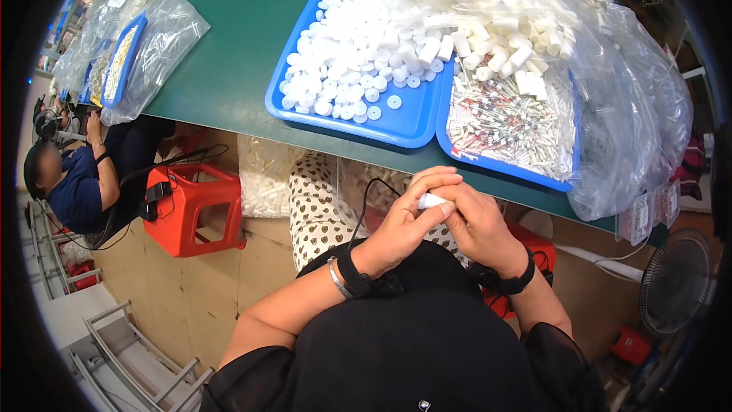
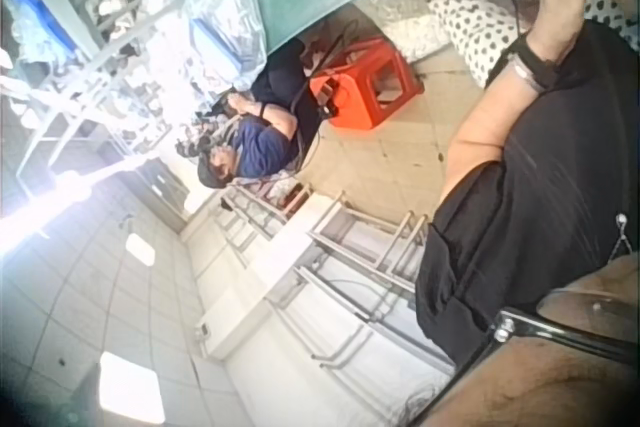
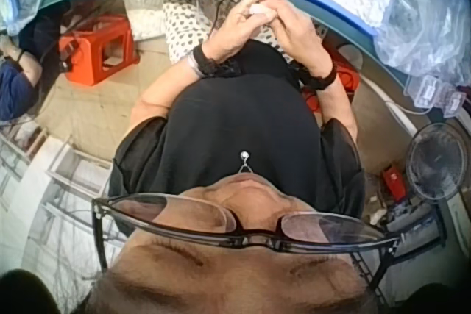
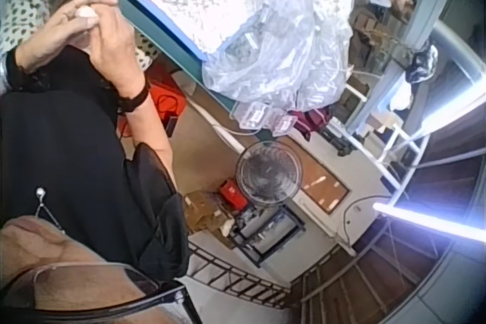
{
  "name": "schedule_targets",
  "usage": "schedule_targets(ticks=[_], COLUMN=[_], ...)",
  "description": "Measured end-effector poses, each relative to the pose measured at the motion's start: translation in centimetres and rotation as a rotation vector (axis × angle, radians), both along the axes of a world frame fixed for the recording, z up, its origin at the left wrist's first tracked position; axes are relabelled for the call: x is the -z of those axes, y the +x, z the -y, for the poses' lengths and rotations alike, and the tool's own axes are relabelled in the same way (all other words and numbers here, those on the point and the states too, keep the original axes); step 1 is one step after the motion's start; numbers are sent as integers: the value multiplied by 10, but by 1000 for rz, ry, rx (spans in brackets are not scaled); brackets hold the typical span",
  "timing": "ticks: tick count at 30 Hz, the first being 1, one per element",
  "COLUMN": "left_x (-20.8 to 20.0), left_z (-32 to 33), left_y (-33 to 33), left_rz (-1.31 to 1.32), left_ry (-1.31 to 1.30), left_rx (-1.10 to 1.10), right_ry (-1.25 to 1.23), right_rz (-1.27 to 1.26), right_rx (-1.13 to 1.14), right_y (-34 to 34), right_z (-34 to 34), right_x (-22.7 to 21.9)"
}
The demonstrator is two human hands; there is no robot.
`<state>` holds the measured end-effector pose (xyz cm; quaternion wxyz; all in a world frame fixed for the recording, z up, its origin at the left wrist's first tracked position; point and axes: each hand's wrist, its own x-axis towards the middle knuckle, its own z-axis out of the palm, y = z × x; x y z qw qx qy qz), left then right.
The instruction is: The person repeatedly picks up small white plastic discs and cylindrical pieces from blue trays on a green table. They insert a thin metal pin into the center of the disc and then attach the cylindrical piece to the pin, assembling a small component by hand. The process is repeated continuously with the same materials.
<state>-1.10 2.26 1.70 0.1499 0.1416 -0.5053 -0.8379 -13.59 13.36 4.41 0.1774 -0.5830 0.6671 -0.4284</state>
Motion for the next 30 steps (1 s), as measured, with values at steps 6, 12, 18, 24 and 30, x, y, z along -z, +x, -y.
schedule_targets(ticks=[6,12,18,24,30], left_x=[5,-1,8,13,12], left_z=[6,16,7,5,17], left_y=[2,-5,-2,-2,4], left_rz=[-47,-29,66,135,58], left_ry=[28,550,175,491,656], left_rx=[129,145,156,31,170], right_ry=[10,13,254,134,-6], right_rz=[119,-19,-1,-7,-221], right_rx=[40,105,59,55,68], right_y=[12,15,14,12,3], right_z=[-1,9,-2,13,13], right_x=[18,15,23,23,17])
